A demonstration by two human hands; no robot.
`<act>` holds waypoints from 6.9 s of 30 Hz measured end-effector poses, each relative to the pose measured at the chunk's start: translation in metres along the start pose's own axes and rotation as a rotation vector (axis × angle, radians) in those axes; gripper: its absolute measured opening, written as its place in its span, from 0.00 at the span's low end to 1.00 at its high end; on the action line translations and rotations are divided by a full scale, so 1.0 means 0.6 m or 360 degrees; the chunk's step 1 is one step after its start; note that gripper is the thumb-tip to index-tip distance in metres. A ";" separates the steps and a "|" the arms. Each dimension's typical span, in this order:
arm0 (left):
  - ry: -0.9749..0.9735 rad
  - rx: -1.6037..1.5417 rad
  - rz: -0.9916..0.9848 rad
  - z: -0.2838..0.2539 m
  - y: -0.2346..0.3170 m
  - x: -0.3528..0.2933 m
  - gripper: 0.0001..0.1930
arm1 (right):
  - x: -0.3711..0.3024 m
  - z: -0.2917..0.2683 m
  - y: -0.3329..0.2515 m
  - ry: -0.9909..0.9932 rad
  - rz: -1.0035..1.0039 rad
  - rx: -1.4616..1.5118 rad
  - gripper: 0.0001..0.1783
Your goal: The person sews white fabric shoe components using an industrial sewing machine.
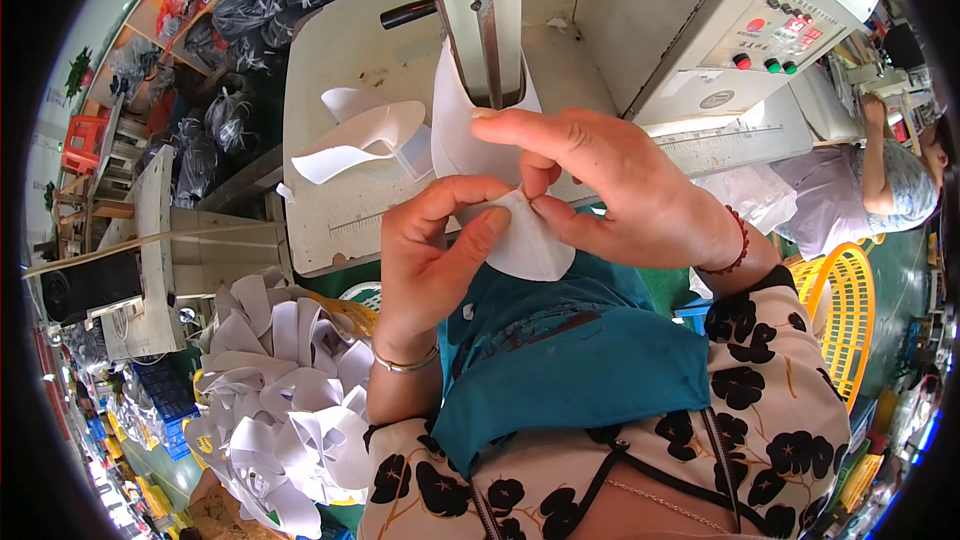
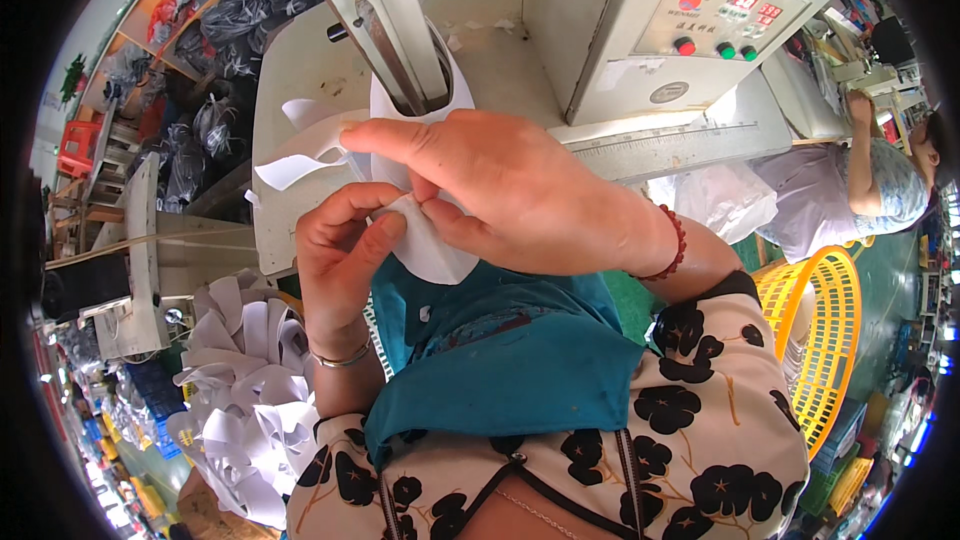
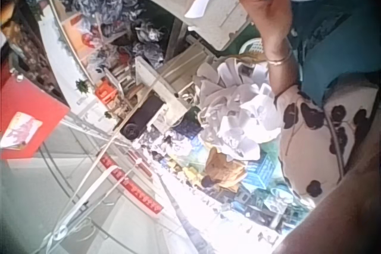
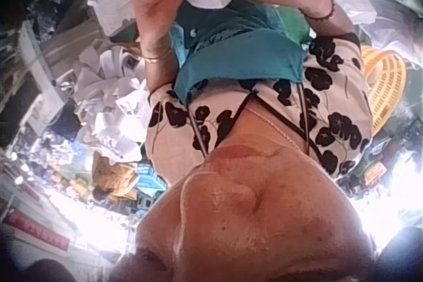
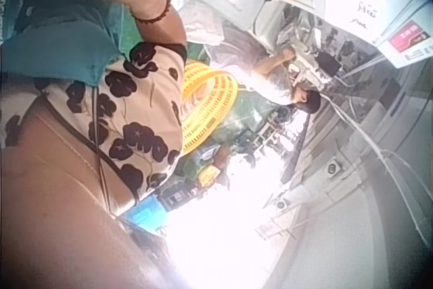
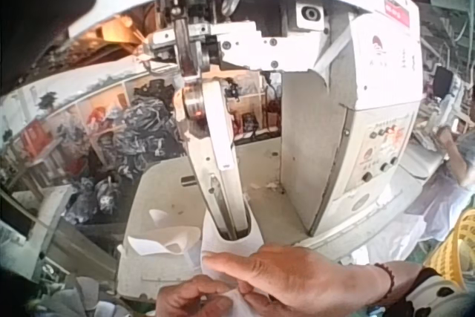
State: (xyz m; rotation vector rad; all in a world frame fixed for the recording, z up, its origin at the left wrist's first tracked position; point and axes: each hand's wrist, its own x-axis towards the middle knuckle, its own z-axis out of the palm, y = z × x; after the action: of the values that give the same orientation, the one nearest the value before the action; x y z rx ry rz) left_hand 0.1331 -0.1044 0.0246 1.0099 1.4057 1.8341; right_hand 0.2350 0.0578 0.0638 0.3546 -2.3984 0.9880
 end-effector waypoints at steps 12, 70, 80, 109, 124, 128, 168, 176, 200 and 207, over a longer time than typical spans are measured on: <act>0.0028 0.0076 0.0002 0.002 -0.011 -0.001 0.08 | -0.014 0.011 0.005 0.0097 -0.0089 0.0040 0.36; -0.0368 -0.0403 -0.0182 -0.019 0.112 0.086 0.09 | 0.023 -0.064 0.023 -0.0087 0.0433 0.1460 0.11; -0.0196 -0.0142 0.0216 -0.062 0.191 0.211 0.08 | 0.146 -0.118 0.038 0.0498 0.0181 0.1290 0.10; -0.0365 -0.0947 -0.0039 -0.087 0.147 0.295 0.14 | 0.207 -0.101 0.115 0.0805 0.0495 0.2029 0.12; -0.0312 -0.0948 -0.0043 -0.075 0.140 0.295 0.13 | 0.208 -0.103 0.125 0.0732 0.0517 0.2202 0.10; -0.0311 -0.0951 -0.0045 -0.075 0.139 0.294 0.12 | 0.208 -0.102 0.123 0.0733 0.0503 0.2211 0.09; 0.0080 -0.1258 -0.0255 -0.071 0.011 0.250 0.15 | 0.180 -0.039 0.157 0.0702 0.1094 0.1249 0.14; 0.0189 -0.1231 -0.0057 -0.064 -0.025 0.215 0.12 | 0.187 -0.037 0.195 0.0400 0.1040 0.1360 0.13; 0.0317 0.0110 0.0135 -0.074 -0.092 0.270 0.13 | 0.107 0.005 0.217 0.0839 0.1144 0.0997 0.24; 0.0430 0.0935 0.0426 -0.090 -0.123 0.280 0.13 | 0.087 0.039 0.237 0.0901 0.1001 0.0647 0.16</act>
State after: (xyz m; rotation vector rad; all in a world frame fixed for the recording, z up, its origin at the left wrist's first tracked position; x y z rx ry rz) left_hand 0.0006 0.0260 -0.0202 1.3194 2.1412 1.8302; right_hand 0.1231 0.1382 -0.0033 -0.5221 -1.7909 1.5976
